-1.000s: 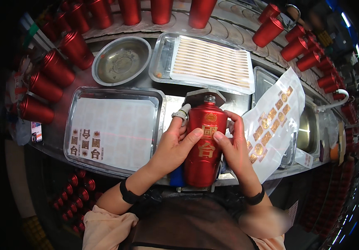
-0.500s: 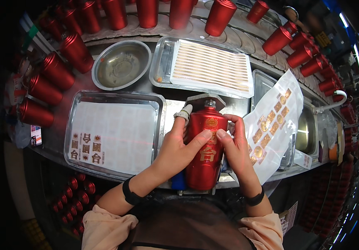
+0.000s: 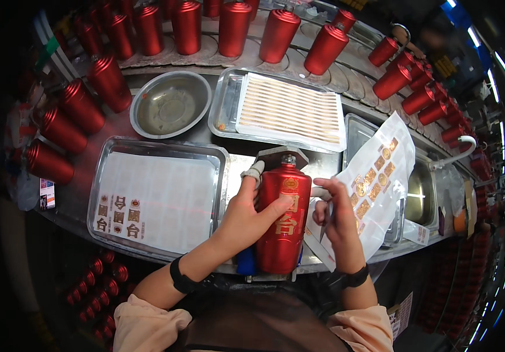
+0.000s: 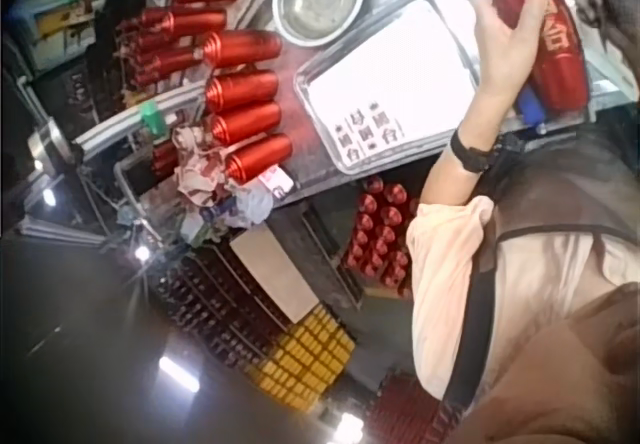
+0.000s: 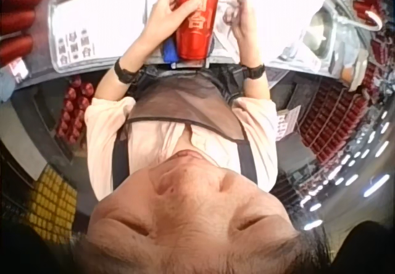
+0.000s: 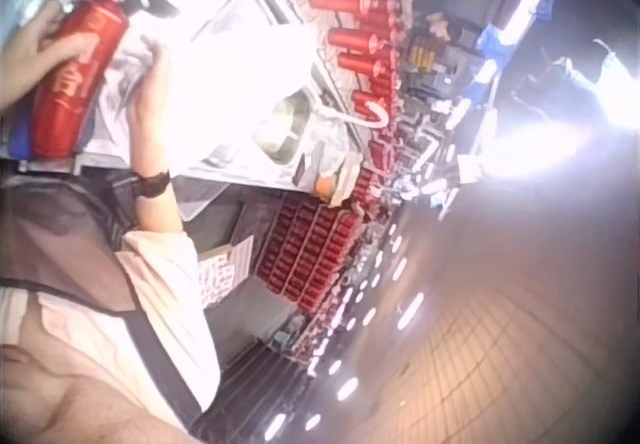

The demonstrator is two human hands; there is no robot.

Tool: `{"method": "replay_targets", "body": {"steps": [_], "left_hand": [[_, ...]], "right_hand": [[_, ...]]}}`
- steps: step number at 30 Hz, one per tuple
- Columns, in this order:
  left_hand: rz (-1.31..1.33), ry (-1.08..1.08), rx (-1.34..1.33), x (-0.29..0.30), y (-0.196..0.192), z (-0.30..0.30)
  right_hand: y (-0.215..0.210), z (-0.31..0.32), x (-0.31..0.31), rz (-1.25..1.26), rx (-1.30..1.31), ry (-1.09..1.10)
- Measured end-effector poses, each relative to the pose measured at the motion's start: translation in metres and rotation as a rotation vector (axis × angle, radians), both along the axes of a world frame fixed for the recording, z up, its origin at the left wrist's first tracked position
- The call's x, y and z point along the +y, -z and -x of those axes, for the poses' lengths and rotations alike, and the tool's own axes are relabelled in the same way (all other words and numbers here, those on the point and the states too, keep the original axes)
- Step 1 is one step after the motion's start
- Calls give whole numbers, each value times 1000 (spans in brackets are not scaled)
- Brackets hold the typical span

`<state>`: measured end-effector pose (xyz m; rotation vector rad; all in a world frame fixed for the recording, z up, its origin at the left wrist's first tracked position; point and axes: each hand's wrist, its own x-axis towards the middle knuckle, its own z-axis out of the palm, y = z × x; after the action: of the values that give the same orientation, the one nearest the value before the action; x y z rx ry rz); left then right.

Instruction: Applying decorative adhesive labels to red cylindrical canisters on a factory production line.

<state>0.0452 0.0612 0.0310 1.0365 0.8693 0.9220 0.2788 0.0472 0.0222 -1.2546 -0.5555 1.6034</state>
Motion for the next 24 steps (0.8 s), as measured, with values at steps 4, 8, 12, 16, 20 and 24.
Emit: {"method": "replay_targets", "body": {"steps": [4, 8, 12, 16, 20, 24], "left_hand": [[-51, 94, -19, -18, -7, 9], [42, 116, -9, -23, 3, 14], [31, 84, 32, -27, 5, 14], [39, 139, -4, -27, 6, 16], [26, 87, -65, -29, 7, 15], [14, 124, -6, -24, 8, 14]], "right_hand": [[-2, -24, -9, 0, 147, 259], [-51, 27, -22, -312, -464, 115], [-76, 51, -34, -787, -941, -246], [-73, 63, -11, -965, -1062, -484], [-77, 58, 48, -1138, -1207, -235], [-85, 45, 37, -1004, -1142, -171]]}}
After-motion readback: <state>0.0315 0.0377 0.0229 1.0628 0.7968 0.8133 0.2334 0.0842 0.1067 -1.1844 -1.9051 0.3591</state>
